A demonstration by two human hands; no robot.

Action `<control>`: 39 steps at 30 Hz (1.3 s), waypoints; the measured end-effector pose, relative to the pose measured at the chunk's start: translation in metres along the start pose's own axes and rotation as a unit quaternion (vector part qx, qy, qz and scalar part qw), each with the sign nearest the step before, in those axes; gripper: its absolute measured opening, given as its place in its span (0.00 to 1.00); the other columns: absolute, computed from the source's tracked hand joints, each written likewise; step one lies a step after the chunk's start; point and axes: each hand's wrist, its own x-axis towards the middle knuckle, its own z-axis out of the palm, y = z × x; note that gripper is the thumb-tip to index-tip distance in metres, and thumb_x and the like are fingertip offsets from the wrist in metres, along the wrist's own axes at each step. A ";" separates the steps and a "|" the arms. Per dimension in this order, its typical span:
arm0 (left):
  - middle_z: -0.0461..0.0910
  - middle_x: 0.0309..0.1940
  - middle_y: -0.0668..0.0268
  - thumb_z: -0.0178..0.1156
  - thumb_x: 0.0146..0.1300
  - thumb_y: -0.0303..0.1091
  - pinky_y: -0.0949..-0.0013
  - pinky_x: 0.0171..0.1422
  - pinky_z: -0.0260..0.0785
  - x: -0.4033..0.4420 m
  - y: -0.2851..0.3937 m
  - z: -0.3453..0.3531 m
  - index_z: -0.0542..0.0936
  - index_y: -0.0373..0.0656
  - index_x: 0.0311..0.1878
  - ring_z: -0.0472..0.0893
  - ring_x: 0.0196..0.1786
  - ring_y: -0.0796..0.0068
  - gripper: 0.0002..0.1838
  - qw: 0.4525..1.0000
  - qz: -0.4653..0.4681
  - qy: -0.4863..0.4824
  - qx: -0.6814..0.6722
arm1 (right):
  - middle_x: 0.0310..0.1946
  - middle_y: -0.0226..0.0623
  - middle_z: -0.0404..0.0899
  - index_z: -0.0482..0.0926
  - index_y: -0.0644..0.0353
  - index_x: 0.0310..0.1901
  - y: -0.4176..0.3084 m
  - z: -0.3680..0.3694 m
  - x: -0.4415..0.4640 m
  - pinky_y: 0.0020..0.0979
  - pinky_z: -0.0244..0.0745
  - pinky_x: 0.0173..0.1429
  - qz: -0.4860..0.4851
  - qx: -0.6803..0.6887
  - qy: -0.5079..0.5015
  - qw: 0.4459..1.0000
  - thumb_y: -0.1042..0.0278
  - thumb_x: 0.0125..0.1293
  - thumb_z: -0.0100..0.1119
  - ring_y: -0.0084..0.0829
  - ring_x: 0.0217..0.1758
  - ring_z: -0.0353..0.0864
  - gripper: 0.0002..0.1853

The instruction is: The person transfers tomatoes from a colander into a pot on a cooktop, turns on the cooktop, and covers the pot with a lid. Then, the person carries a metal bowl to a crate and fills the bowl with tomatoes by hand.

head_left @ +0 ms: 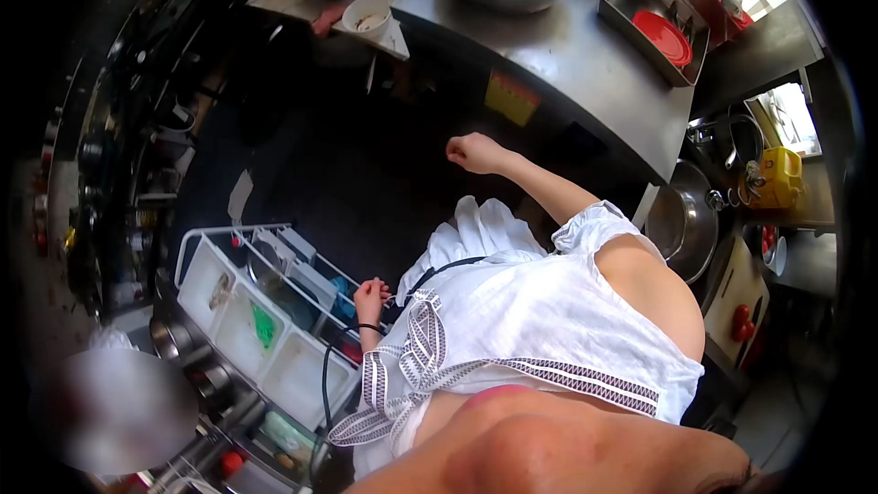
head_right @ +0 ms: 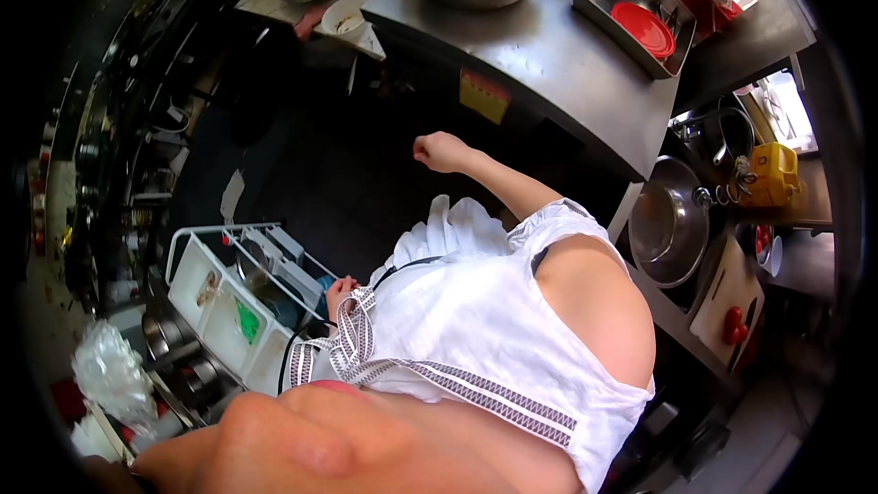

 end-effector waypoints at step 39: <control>0.77 0.25 0.68 0.52 0.62 0.37 0.80 0.25 0.65 0.555 0.492 -0.046 0.76 0.39 0.34 0.75 0.22 0.81 0.11 0.964 0.090 -0.201 0.148 | 0.34 0.46 0.78 0.66 0.72 0.50 0.062 -0.189 0.586 0.26 0.77 0.30 0.255 0.593 0.325 0.691 0.54 0.60 0.53 0.35 0.29 0.81 0.27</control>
